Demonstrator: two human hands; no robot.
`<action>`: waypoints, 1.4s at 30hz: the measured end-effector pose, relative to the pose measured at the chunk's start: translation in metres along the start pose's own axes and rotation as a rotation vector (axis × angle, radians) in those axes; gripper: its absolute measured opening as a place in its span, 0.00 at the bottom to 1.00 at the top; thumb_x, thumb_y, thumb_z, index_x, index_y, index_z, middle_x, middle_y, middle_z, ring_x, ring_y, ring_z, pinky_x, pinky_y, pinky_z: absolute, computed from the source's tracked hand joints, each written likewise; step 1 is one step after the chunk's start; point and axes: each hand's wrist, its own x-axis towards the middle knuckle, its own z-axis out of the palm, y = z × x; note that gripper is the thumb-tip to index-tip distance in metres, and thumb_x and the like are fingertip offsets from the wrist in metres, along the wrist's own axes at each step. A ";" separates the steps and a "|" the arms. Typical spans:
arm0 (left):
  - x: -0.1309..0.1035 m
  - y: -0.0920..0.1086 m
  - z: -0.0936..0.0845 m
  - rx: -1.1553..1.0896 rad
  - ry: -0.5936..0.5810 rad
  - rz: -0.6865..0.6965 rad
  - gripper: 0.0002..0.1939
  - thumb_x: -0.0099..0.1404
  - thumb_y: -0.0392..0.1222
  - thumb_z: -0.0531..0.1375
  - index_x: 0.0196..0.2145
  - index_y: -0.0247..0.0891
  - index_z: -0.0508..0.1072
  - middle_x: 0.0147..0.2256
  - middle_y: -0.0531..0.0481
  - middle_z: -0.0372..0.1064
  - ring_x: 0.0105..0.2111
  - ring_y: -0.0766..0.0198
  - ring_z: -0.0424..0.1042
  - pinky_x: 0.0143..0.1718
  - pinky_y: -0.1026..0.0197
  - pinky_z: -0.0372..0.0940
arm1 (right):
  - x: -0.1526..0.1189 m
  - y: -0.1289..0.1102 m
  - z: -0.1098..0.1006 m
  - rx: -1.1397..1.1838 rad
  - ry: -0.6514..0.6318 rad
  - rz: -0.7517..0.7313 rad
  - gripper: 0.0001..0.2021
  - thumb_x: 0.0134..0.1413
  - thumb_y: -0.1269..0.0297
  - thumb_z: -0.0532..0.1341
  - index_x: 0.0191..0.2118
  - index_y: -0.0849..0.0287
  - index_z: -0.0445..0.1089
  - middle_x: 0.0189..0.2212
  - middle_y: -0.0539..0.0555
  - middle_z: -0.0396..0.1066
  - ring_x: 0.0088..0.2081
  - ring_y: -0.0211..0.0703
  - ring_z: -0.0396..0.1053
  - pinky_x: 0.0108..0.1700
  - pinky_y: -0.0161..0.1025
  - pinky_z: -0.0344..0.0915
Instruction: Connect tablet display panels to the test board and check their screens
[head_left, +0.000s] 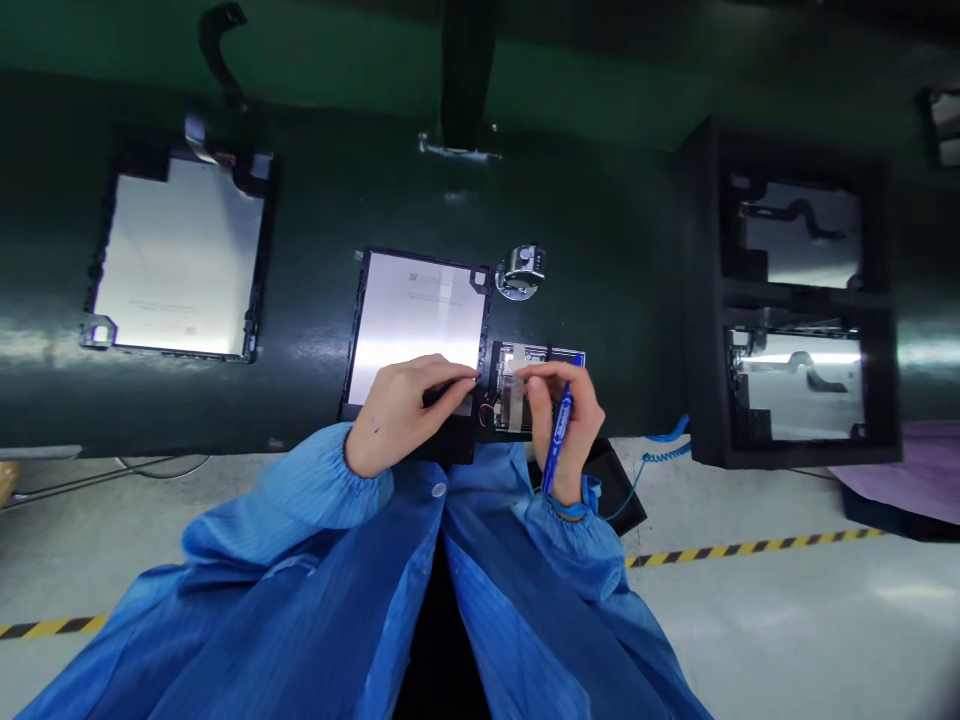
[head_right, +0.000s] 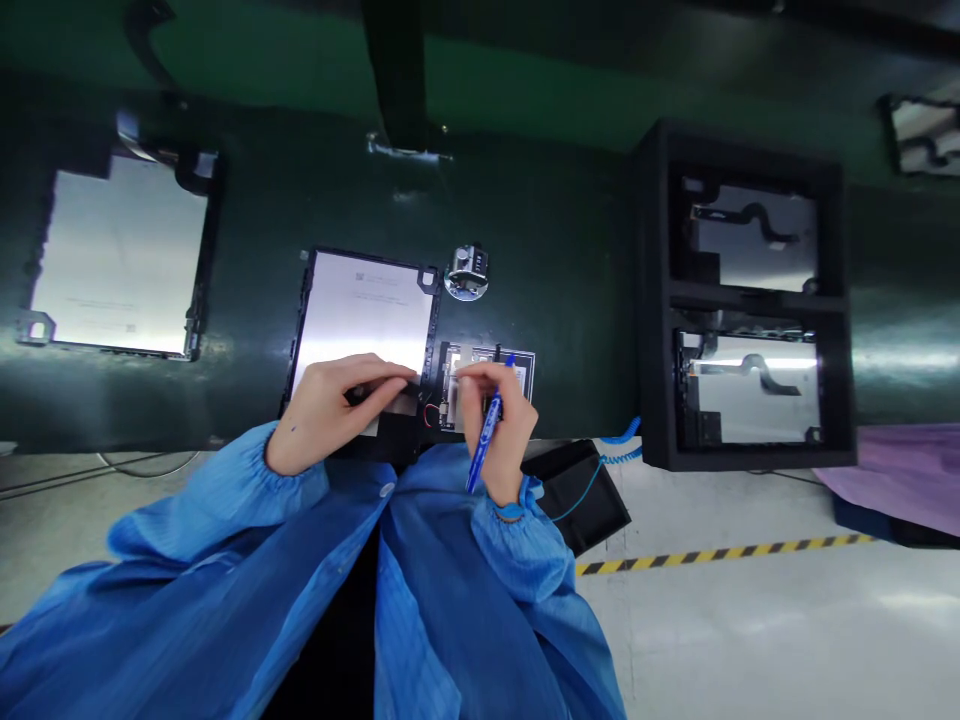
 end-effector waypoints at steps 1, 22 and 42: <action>0.000 0.000 0.002 0.001 0.019 0.016 0.10 0.70 0.37 0.59 0.43 0.36 0.79 0.37 0.46 0.78 0.36 0.61 0.77 0.38 0.60 0.71 | -0.002 -0.004 0.002 0.039 -0.068 0.047 0.03 0.63 0.62 0.61 0.39 0.53 0.70 0.34 0.49 0.75 0.33 0.39 0.74 0.38 0.39 0.71; 0.015 -0.008 0.019 0.250 0.044 0.219 0.05 0.65 0.34 0.63 0.38 0.37 0.80 0.34 0.49 0.76 0.31 0.64 0.75 0.31 0.63 0.69 | 0.019 0.016 0.000 0.006 -0.012 0.123 0.08 0.58 0.59 0.65 0.36 0.53 0.64 0.29 0.45 0.69 0.27 0.34 0.69 0.32 0.36 0.69; 0.016 -0.010 0.025 0.310 -0.027 0.194 0.07 0.63 0.31 0.63 0.37 0.33 0.81 0.35 0.46 0.74 0.31 0.62 0.74 0.30 0.62 0.68 | 0.016 0.026 -0.003 -0.024 -0.045 0.089 0.08 0.61 0.58 0.62 0.37 0.52 0.63 0.32 0.46 0.69 0.29 0.35 0.69 0.34 0.36 0.69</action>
